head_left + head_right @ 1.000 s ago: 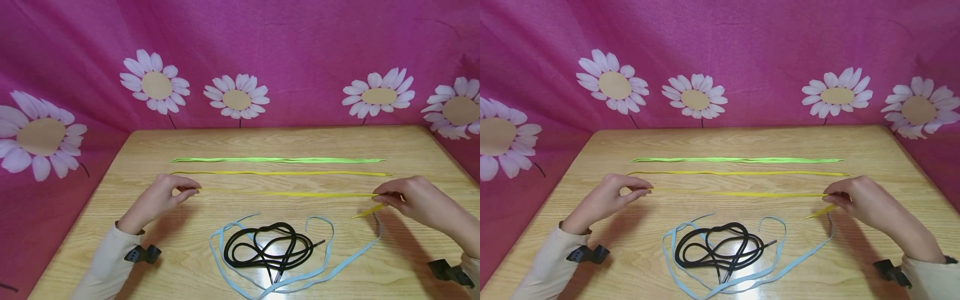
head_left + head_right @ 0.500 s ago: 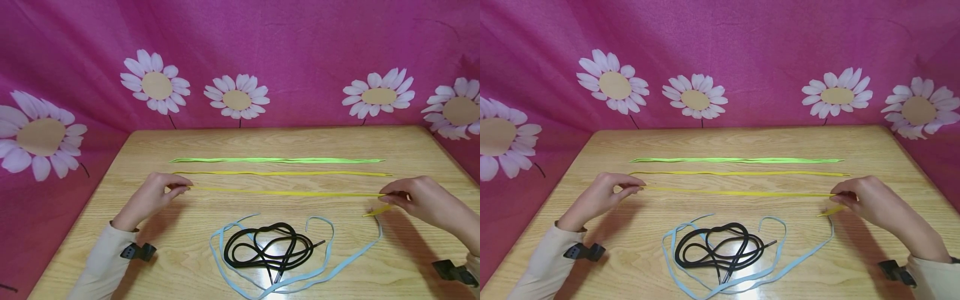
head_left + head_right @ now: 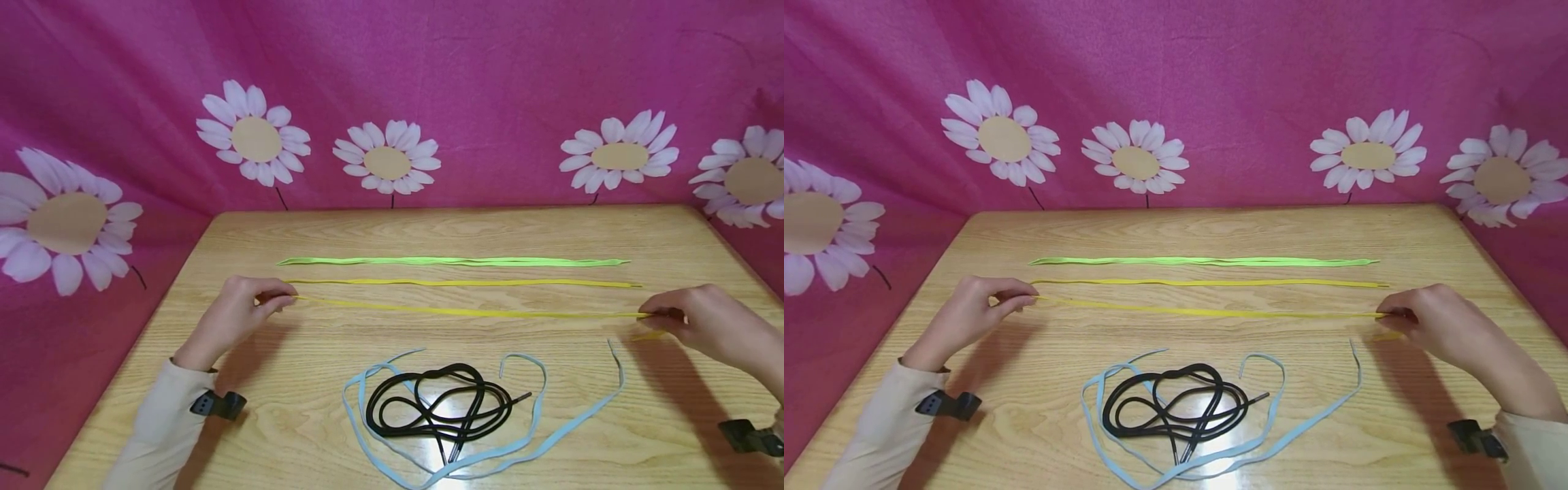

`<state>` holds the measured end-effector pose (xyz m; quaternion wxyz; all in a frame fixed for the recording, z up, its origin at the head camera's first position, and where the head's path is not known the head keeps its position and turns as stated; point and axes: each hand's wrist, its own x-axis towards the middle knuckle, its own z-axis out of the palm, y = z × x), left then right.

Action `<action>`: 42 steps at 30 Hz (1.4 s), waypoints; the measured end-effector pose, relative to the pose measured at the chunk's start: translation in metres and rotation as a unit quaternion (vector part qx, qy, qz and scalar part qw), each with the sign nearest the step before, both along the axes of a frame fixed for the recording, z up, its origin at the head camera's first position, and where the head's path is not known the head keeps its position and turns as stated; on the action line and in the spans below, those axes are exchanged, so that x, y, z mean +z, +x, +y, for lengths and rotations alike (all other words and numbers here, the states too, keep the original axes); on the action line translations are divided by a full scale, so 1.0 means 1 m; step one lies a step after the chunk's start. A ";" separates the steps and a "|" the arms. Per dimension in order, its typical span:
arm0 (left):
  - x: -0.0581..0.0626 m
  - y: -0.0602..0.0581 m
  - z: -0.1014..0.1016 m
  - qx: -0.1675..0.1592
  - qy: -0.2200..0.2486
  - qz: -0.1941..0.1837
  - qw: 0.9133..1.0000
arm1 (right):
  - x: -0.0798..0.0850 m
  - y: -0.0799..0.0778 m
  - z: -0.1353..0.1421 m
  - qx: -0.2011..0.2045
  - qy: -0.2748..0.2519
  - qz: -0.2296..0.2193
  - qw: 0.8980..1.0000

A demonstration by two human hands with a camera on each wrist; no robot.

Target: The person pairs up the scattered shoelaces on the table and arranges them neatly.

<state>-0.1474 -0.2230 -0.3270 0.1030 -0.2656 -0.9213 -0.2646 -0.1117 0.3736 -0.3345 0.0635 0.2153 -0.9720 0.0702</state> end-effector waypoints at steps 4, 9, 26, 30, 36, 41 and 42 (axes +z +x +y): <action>-0.004 -0.004 -0.007 0.007 0.001 0.000 1.000 | -0.003 -0.003 0.009 -0.005 0.003 0.006 1.000; -0.008 -0.010 -0.015 0.006 0.009 0.005 1.000 | -0.007 -0.006 0.020 -0.019 0.010 -0.004 1.000; -0.021 -0.034 -0.038 0.097 0.026 -0.053 0.994 | -0.023 -0.031 0.046 -0.035 0.010 0.016 0.999; -0.024 -0.042 -0.041 0.101 0.014 -0.047 0.994 | -0.026 -0.040 0.047 -0.023 0.002 0.014 1.000; -0.026 -0.054 -0.043 0.096 0.001 -0.075 0.992 | -0.025 -0.056 0.046 -0.029 0.001 0.002 1.000; -0.028 -0.063 -0.041 0.105 0.002 -0.099 0.990 | -0.025 -0.066 0.046 -0.054 -0.005 -0.006 0.999; -0.029 -0.064 -0.041 0.108 0.000 -0.100 0.989 | -0.026 -0.068 0.047 -0.059 -0.007 -0.010 0.998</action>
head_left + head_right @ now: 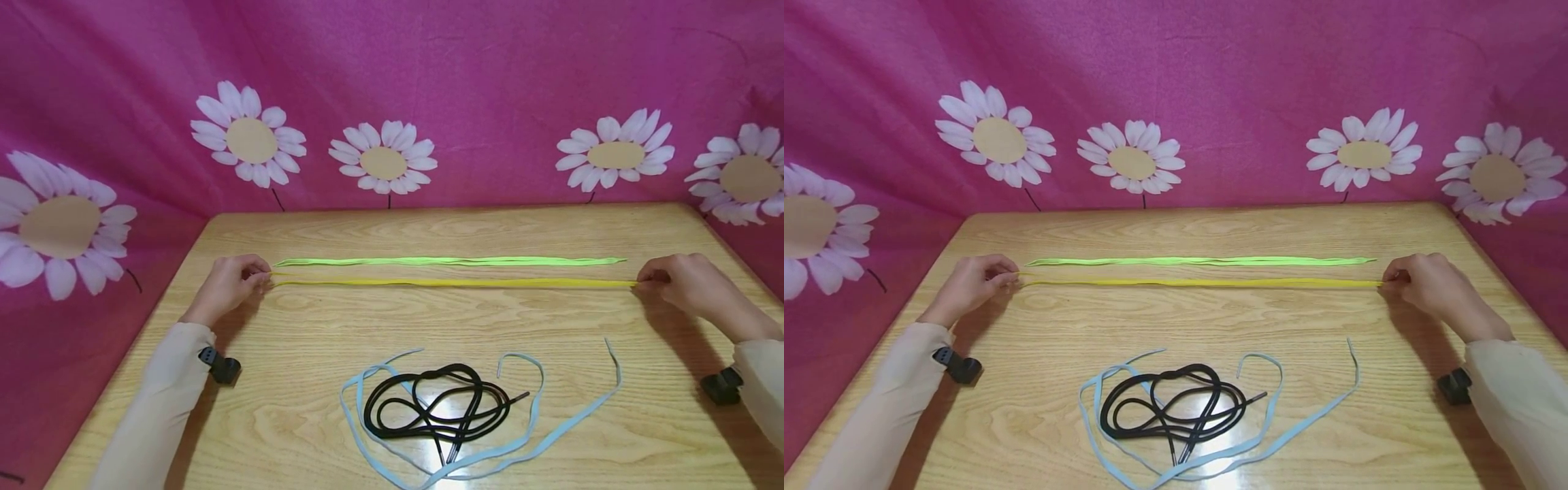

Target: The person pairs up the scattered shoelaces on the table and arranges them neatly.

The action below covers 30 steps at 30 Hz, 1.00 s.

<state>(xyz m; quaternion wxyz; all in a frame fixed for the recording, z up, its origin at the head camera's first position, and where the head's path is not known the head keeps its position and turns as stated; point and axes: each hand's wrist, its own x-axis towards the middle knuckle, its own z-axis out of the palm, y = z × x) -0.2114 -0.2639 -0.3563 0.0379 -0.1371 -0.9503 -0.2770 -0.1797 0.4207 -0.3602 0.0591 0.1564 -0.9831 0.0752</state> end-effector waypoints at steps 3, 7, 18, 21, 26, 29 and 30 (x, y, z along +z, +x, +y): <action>-0.003 -0.003 0.000 0.008 -0.010 -0.002 1.000 | -0.002 -0.004 0.002 -0.006 -0.006 -0.005 1.000; -0.006 -0.007 -0.001 0.012 -0.013 0.002 1.000 | -0.006 -0.007 0.005 0.006 -0.013 0.006 1.000; -0.008 -0.013 -0.002 0.013 -0.025 -0.025 0.999 | -0.011 -0.012 0.002 0.032 -0.009 0.016 0.999; -0.009 -0.013 -0.002 0.006 -0.019 -0.036 0.999 | -0.011 -0.013 0.001 0.035 -0.012 0.011 0.999; -0.010 -0.015 -0.001 -0.014 -0.025 -0.052 0.998 | -0.010 -0.015 0.000 0.040 -0.011 0.002 0.999; -0.011 -0.016 -0.001 -0.017 -0.041 -0.058 0.997 | -0.009 -0.016 -0.001 0.039 -0.001 -0.006 0.999; -0.012 -0.017 -0.001 -0.018 -0.045 -0.058 0.997 | -0.009 -0.016 -0.001 0.038 0.001 -0.010 0.999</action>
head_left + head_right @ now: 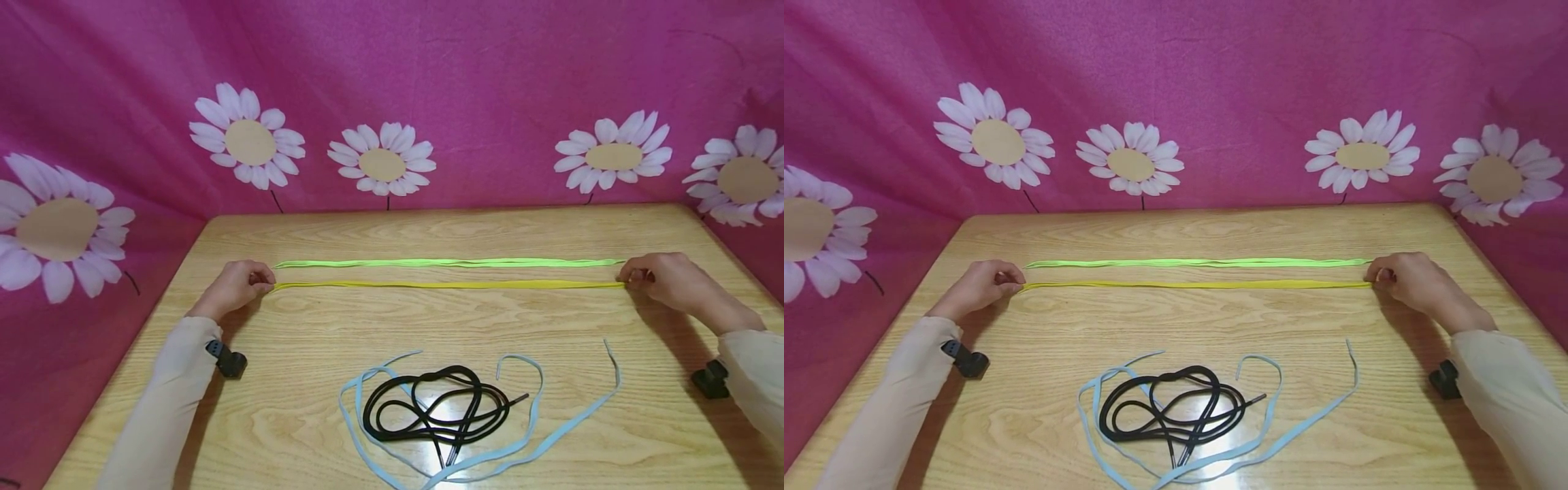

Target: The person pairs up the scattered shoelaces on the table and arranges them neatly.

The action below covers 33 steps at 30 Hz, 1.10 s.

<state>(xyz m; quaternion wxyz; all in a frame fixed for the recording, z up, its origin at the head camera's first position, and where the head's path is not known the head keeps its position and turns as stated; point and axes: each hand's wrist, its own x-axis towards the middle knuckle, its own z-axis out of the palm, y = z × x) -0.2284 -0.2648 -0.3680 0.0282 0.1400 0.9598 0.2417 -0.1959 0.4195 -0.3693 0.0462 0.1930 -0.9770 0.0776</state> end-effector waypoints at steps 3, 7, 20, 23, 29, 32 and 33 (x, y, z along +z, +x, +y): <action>-0.001 -0.001 0.000 -0.001 -0.009 0.000 1.000 | 0.001 -0.001 0.000 0.000 0.011 -0.006 1.000; -0.002 -0.003 0.002 0.002 -0.023 -0.004 1.000 | 0.001 0.000 0.000 -0.008 0.016 -0.009 1.000; 0.001 -0.006 0.010 0.003 -0.040 -0.001 0.999 | 0.003 -0.001 0.006 -0.028 0.018 -0.010 0.999; 0.001 -0.006 0.009 -0.002 -0.039 0.004 0.999 | 0.004 -0.001 0.007 -0.040 0.021 -0.022 0.999; 0.001 -0.007 0.010 -0.001 -0.039 -0.001 0.999 | 0.005 0.000 0.006 -0.051 0.018 -0.036 0.998; 0.002 -0.006 0.011 0.004 -0.036 -0.007 0.999 | 0.004 0.001 0.006 -0.051 0.019 -0.034 0.998; 0.002 -0.006 0.011 0.005 -0.035 -0.008 0.999 | 0.004 0.001 0.006 -0.051 0.019 -0.033 0.998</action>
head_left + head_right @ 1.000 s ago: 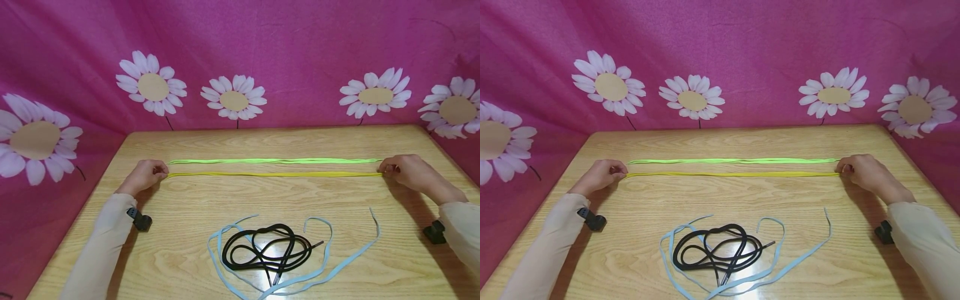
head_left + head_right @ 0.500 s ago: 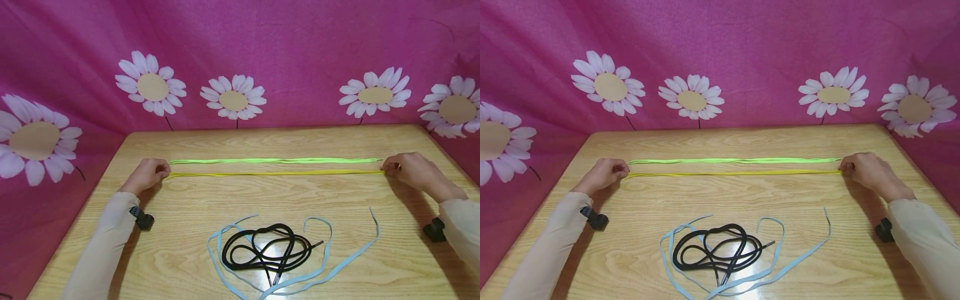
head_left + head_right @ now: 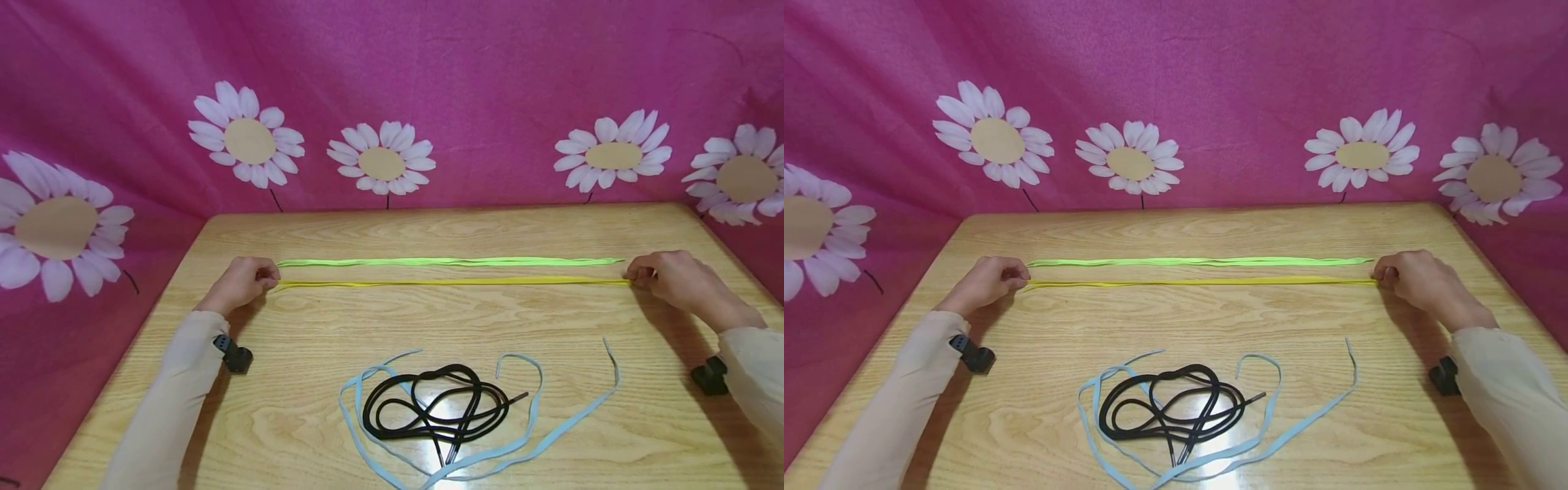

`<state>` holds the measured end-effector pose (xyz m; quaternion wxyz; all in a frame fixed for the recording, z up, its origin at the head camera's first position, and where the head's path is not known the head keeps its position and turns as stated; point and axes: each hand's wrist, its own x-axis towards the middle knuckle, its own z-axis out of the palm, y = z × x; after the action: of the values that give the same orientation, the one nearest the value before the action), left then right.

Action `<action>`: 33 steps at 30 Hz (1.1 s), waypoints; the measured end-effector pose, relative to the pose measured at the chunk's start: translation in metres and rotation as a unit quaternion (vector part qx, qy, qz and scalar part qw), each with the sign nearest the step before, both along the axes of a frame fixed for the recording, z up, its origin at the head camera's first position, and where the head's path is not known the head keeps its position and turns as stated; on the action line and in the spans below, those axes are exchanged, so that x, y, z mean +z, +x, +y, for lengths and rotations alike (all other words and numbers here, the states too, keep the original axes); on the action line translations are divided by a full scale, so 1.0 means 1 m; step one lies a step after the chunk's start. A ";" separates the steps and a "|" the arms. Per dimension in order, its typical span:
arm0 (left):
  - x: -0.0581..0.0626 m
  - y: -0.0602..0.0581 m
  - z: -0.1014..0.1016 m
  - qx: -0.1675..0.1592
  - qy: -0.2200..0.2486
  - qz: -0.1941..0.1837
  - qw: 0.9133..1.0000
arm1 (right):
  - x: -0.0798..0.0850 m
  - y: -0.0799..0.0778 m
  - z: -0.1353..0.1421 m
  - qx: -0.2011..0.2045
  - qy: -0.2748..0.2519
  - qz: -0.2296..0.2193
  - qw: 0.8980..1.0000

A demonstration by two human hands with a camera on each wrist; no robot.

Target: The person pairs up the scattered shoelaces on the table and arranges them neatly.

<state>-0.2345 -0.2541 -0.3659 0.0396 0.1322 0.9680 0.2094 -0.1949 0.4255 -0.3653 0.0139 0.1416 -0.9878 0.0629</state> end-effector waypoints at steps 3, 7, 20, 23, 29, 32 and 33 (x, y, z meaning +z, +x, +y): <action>0.001 0.001 0.000 -0.004 0.004 -0.003 1.000 | -0.001 0.002 0.001 0.004 0.003 0.006 1.000; 0.002 0.003 -0.003 -0.007 0.009 -0.005 1.000 | -0.001 0.003 0.002 0.004 0.006 0.006 1.000; 0.000 0.002 -0.007 -0.019 0.013 0.019 1.000 | -0.001 0.004 0.000 -0.001 0.008 0.002 1.000; 0.000 0.002 -0.007 -0.015 0.017 0.011 1.000 | -0.001 0.004 -0.001 -0.009 0.004 -0.005 1.000; -0.001 0.002 -0.007 -0.016 0.021 0.000 1.000 | -0.001 0.006 -0.002 -0.019 0.001 -0.014 1.000; -0.002 0.002 -0.008 -0.016 0.022 0.002 1.000 | 0.000 0.006 -0.003 -0.021 0.001 -0.018 1.000; -0.002 0.002 -0.008 -0.016 0.021 0.001 1.000 | 0.000 0.006 -0.004 -0.020 0.001 -0.020 1.000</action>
<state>-0.2326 -0.2624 -0.3677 0.0386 0.1483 0.9613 0.2290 -0.1890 0.4219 -0.3651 -0.0044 0.1207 -0.9906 0.0646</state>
